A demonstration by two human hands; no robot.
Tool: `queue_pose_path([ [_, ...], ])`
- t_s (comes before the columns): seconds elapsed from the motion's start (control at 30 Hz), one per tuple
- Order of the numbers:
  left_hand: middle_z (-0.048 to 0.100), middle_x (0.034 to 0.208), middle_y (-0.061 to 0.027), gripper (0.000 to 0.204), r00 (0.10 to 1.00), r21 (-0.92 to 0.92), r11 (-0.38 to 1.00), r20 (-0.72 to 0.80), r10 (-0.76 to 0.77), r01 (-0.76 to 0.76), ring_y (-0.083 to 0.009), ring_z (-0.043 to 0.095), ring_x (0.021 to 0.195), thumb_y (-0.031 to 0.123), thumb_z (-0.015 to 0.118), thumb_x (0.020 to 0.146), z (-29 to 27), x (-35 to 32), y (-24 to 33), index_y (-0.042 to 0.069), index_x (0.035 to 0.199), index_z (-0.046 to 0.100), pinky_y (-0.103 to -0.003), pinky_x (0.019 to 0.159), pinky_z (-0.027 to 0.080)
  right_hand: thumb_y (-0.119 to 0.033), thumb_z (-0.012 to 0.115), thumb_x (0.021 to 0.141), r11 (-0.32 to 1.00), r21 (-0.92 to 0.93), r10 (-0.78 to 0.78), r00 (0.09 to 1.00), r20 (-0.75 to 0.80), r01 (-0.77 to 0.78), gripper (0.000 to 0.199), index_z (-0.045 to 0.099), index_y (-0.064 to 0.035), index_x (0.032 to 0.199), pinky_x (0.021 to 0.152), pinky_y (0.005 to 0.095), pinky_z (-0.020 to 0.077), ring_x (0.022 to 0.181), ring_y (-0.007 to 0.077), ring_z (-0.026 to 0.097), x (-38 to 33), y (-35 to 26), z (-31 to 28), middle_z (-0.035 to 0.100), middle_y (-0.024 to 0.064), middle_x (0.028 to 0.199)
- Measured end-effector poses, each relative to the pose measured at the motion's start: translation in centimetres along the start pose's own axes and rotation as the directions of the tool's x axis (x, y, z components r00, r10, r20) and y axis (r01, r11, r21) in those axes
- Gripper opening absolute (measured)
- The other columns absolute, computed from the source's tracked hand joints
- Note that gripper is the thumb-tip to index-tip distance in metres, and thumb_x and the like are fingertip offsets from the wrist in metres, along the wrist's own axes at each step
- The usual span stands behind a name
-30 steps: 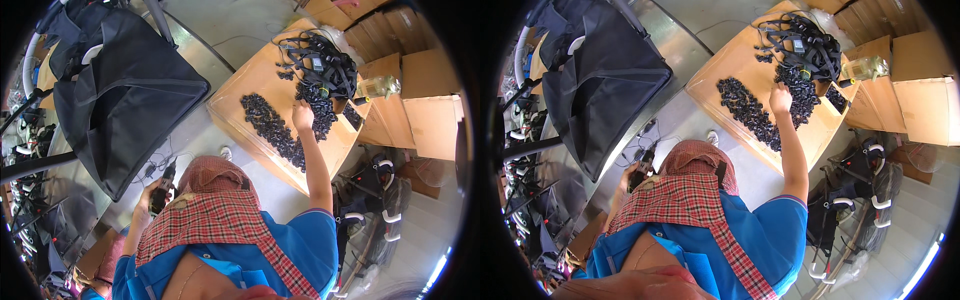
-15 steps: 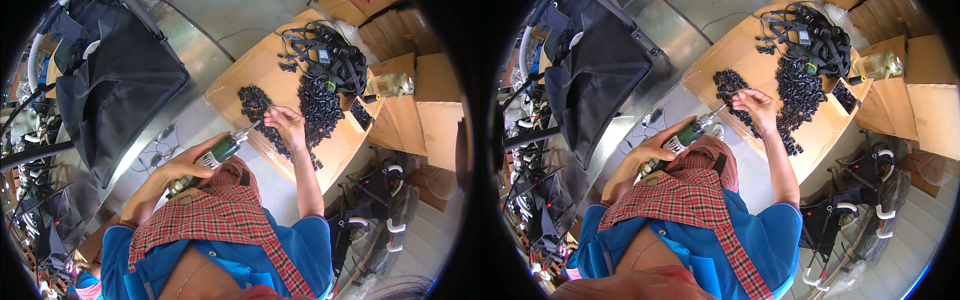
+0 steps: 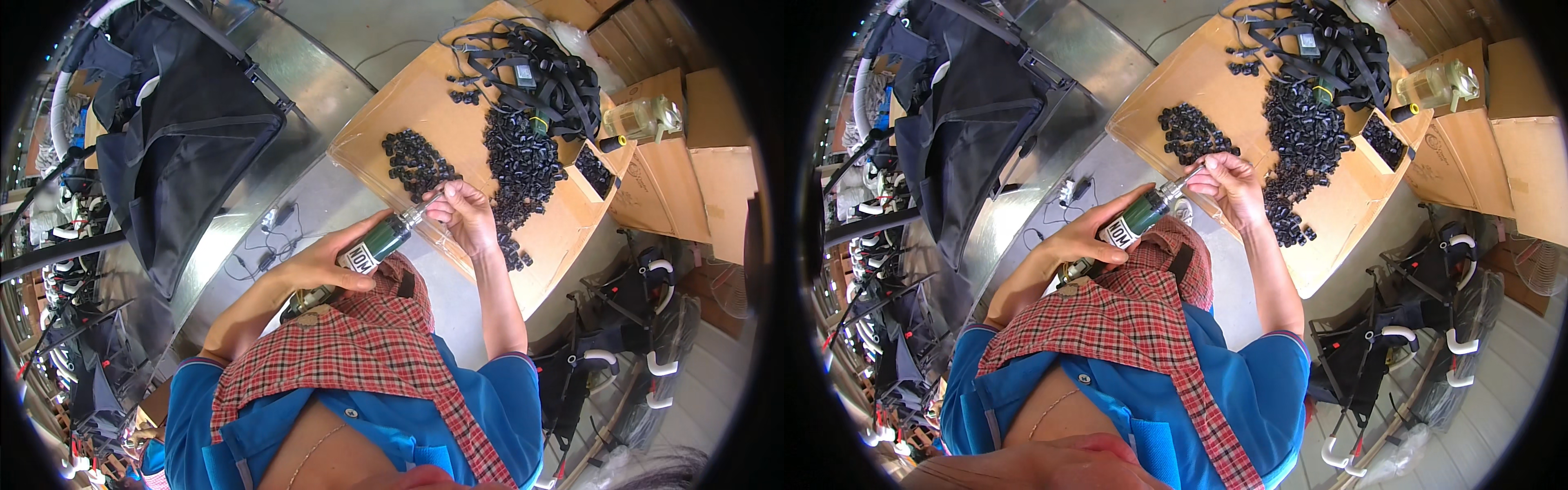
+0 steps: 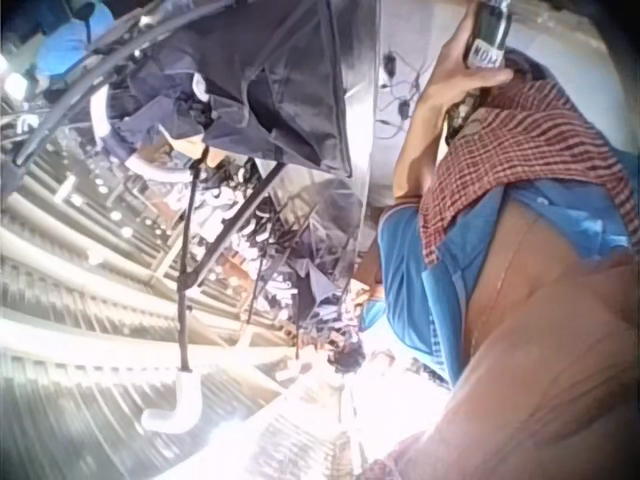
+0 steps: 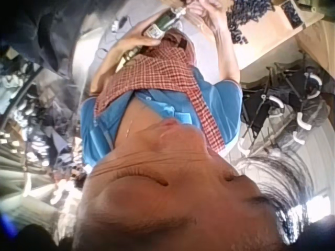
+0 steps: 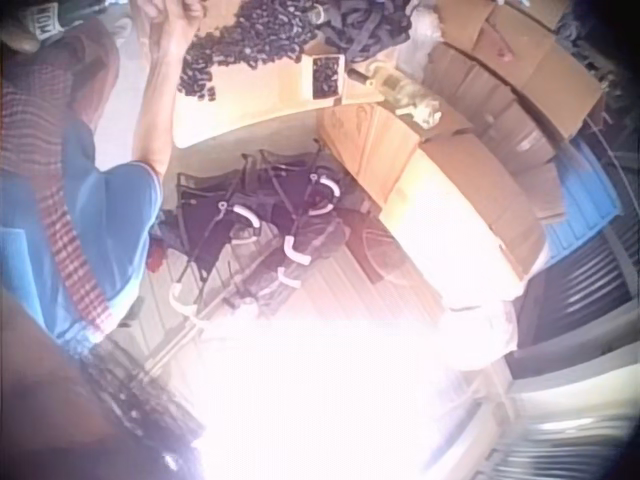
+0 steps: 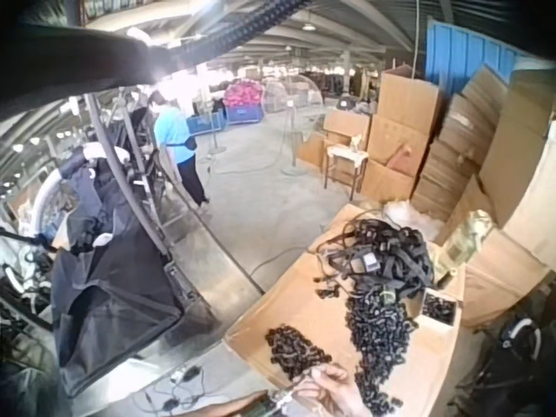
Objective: The person uses a cordless drill to attach black plastic fasteners to a stroller frame, securing the fabric seat and canopy. They repeatedly pick fasteners from a pile on a table, position the stroller, and drive the fasteners into place.
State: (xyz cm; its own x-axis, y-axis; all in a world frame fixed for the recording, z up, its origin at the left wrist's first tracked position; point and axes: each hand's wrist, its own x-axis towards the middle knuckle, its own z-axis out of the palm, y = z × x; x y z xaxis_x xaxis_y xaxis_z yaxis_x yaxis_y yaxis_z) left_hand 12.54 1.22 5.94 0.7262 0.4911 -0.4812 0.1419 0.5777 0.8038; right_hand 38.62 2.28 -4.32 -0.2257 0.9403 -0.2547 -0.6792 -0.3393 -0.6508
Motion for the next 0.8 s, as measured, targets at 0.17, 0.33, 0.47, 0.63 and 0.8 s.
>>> queue_pose_path([
  [0.17,0.058,0.083,-0.0085,0.113,0.999,-0.103,0.994,0.046,-0.029,0.034,-0.0141,0.058,0.058,0.027,0.081,0.068,0.0,-0.2,-0.4,0.011,0.154,0.011,-0.026,0.051,0.045,-0.017,0.063,0.093,0.965,-0.262,0.022,0.998,0.058,-0.007,0.02,0.063,0.0022,0.099,0.074,0.0348,0.0603,0.083,0.0262,0.071,-0.4,-0.3,-0.8,0.069,0.0211,0.092],
  [0.33,0.057,0.08,-0.0072,0.115,0.999,-0.202,0.979,0.035,0.035,-0.027,-0.0138,0.057,0.055,0.038,0.081,0.065,-0.3,-0.8,-1.9,0.011,0.154,0.013,-0.026,0.049,0.043,-0.02,0.069,0.088,0.581,-0.792,-0.279,0.96,0.022,0.187,0.023,0.066,-0.0002,0.097,0.072,0.0344,0.0569,0.081,0.0249,0.07,-0.3,-1.6,-2.5,0.071,0.0145,0.092],
  [0.47,0.056,0.079,-0.0075,0.114,0.996,-0.218,0.972,0.025,0.091,-0.084,-0.0142,0.056,0.054,0.038,0.079,0.067,-1.0,-0.8,-2.7,0.011,0.154,0.011,-0.027,0.048,0.043,-0.008,0.069,0.08,-0.249,-0.966,-0.61,0.787,0.098,-0.073,0.014,0.068,-0.001,0.092,0.076,0.0344,0.0522,0.084,0.0293,0.064,1.0,-3.2,-10.5,0.065,0.0129,0.092],
  [0.63,0.056,0.079,-0.0072,0.114,0.998,-0.219,0.974,0.003,0.068,-0.065,-0.0139,0.056,0.054,0.04,0.079,0.067,-0.3,-1.2,-2.3,0.008,0.153,0.011,-0.026,0.048,0.043,-0.005,0.069,0.076,-0.371,-0.929,-0.63,0.735,0.249,-0.003,0.007,0.069,-0.0019,0.083,0.081,0.0385,0.0488,0.085,0.0317,0.058,1.6,-3.4,-13.7,0.06,0.0111,0.087],
  [0.8,0.055,0.079,-0.0073,0.111,0.989,-0.253,0.957,-0.006,0.145,-0.142,-0.0124,0.055,0.055,0.038,0.078,0.069,0.3,-1.4,-1.4,0.008,0.153,0.012,-0.025,0.048,0.043,-0.002,0.069,0.084,0.217,-0.972,-0.677,0.731,-0.086,0.086,0.008,0.07,0.0008,0.091,0.066,0.0246,0.0516,0.07,0.0134,0.065,2.7,-5.0,-10.4,0.069,0.0065,0.081],
])
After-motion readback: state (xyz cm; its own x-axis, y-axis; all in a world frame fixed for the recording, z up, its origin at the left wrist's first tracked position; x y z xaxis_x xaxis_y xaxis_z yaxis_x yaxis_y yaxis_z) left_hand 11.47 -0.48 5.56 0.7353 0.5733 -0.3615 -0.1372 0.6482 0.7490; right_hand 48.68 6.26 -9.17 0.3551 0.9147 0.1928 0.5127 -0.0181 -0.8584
